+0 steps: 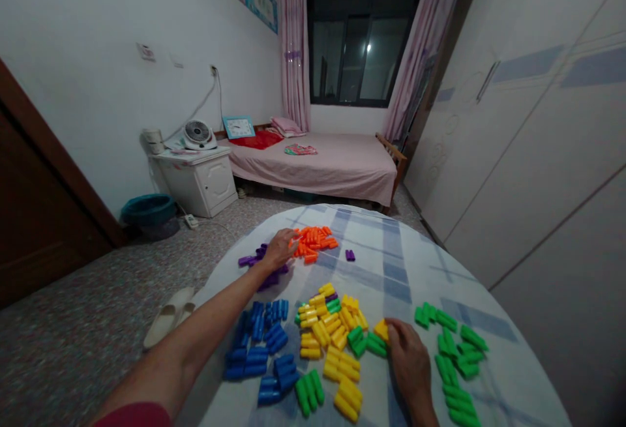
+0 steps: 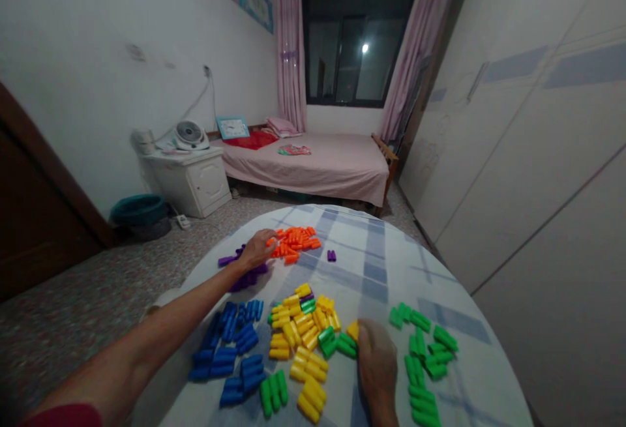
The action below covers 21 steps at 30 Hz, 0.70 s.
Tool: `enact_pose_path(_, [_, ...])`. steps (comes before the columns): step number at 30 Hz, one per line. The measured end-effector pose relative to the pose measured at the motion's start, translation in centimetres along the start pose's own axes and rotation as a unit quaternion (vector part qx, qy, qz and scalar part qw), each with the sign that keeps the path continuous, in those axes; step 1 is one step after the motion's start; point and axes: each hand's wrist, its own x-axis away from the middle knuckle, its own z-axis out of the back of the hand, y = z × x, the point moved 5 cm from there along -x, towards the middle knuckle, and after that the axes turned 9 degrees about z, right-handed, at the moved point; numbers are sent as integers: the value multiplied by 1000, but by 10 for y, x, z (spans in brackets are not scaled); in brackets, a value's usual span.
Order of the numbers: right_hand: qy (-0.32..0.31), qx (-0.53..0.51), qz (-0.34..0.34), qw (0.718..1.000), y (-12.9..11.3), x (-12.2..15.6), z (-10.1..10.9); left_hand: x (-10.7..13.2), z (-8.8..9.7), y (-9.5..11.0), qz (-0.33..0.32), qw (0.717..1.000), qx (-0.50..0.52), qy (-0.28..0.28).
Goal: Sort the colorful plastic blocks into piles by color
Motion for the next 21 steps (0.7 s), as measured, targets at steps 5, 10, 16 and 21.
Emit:
enact_pose_path(5, [-1, -6, -18, 1000, -1, 0, 0, -5, -54, 88, -109, 991, 33, -74])
enact_pose_path(10, [9, -10, -8, 1000, -3, 0, 1, -9, -108, 134, -125, 982, 14, -138])
enact_pose_path(16, [9, -14, -8, 1000, -5, 0, 0, -10, -128, 141, -116, 974, -20, -195])
enact_pose_path(21, [4, -11, -15, 1000, -2, 1, -1, -2, -113, 135, -110, 968, -29, -223])
